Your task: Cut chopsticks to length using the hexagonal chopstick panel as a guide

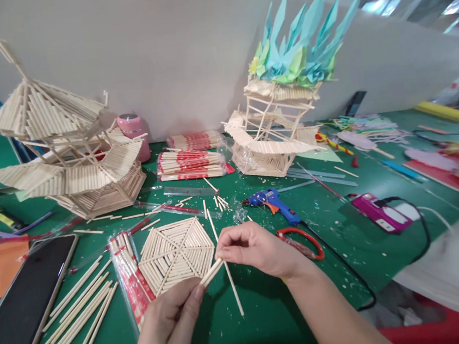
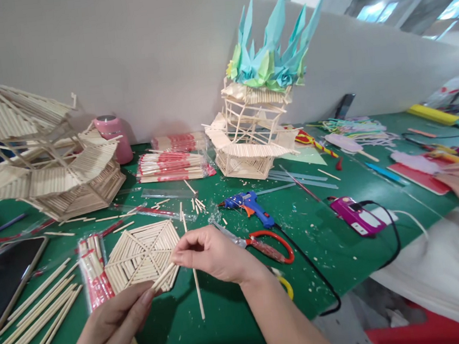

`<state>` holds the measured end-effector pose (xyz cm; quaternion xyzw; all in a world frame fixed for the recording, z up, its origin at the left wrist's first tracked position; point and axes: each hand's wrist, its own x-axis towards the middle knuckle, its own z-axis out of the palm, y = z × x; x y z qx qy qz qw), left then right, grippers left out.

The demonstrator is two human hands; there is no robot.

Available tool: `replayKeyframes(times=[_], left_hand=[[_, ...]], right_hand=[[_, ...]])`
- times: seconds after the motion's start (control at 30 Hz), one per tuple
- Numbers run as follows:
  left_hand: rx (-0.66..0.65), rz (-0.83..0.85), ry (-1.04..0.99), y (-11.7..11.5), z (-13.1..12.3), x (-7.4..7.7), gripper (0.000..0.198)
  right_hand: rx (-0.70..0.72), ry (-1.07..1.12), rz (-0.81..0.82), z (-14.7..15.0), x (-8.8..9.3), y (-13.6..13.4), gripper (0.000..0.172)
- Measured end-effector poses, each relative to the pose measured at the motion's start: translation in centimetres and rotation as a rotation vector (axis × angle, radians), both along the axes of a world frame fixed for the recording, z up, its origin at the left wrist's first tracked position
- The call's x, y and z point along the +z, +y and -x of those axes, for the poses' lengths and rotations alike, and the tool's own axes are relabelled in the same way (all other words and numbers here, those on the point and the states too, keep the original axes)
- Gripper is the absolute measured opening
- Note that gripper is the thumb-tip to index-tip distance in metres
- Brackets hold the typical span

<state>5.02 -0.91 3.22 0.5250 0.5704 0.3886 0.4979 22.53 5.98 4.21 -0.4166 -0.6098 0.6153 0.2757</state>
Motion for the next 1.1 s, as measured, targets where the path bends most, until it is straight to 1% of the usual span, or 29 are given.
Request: replayKeyframes(times=[0.1,0.23,0.33,0.4,0.47,0.57,0.63,0.73,0.83,0.9,0.93,1.0,1.03,1.07,1.1], left_hand=[[-0.067,0.006,0.04,0.0,0.3,0.1,0.022],[-0.071,0.035,0.049,-0.2,0.6,0.0,0.024],[-0.104,0.052,0.052,-0.2,0.7,-0.4,0.027],[-0.119,0.055,0.062,-0.1,0.9,-0.6,0.028],[-0.136,0.058,0.071,-0.1,0.9,-0.8,0.029],[-0.106,0.061,0.063,-0.2,0.8,-0.8,0.029],[-0.07,0.059,0.051,-0.3,0.6,-0.7,0.028],[-0.08,0.019,0.076,-0.5,0.6,-0.8,0.027],[-0.103,-0.066,0.158,-0.3,0.7,-0.9,0.023],[-0.06,-0.113,0.185,-0.2,0.7,-0.9,0.018],[-0.04,-0.116,0.177,-0.1,0.6,-0.9,0.017],[-0.018,-0.066,0.117,0.0,0.4,-0.8,0.018],[-0.011,-0.017,0.076,0.1,0.3,-0.7,0.021],[-0.001,0.037,0.03,0.1,0.2,-0.6,0.025],[0.005,0.095,-0.02,0.2,0.1,-0.6,0.028]], right_hand=[[0.038,-0.028,-0.028,-0.1,0.0,0.0,0.017],[0.052,-0.068,-0.099,0.0,0.0,-0.4,0.019],[0.002,-0.115,-0.164,0.2,0.1,-0.7,0.018],[-0.052,-0.124,-0.18,0.2,0.2,-0.8,0.018],[-0.078,-0.117,-0.193,0.2,0.3,-1.0,0.018],[-0.09,-0.127,-0.237,0.1,0.4,-1.4,0.011],[-0.089,-0.146,-0.274,0.1,0.6,-1.7,0.01],[-0.037,-0.206,-0.36,0.2,0.8,-2.2,0.013],[-0.004,-0.323,-0.458,0.7,0.8,-2.7,0.014],[-0.065,-0.399,-0.519,1.0,0.5,-2.7,0.014],[-0.124,-0.423,-0.548,1.1,0.3,-2.7,0.014],[-0.281,-0.437,-0.58,1.1,-0.3,-2.4,0.015],[-0.351,-0.42,-0.565,1.0,-0.5,-2.4,0.015],[-0.392,-0.385,-0.525,0.8,-0.7,-2.3,0.016],[-0.404,-0.333,-0.463,0.6,-0.9,-2.4,0.016]])
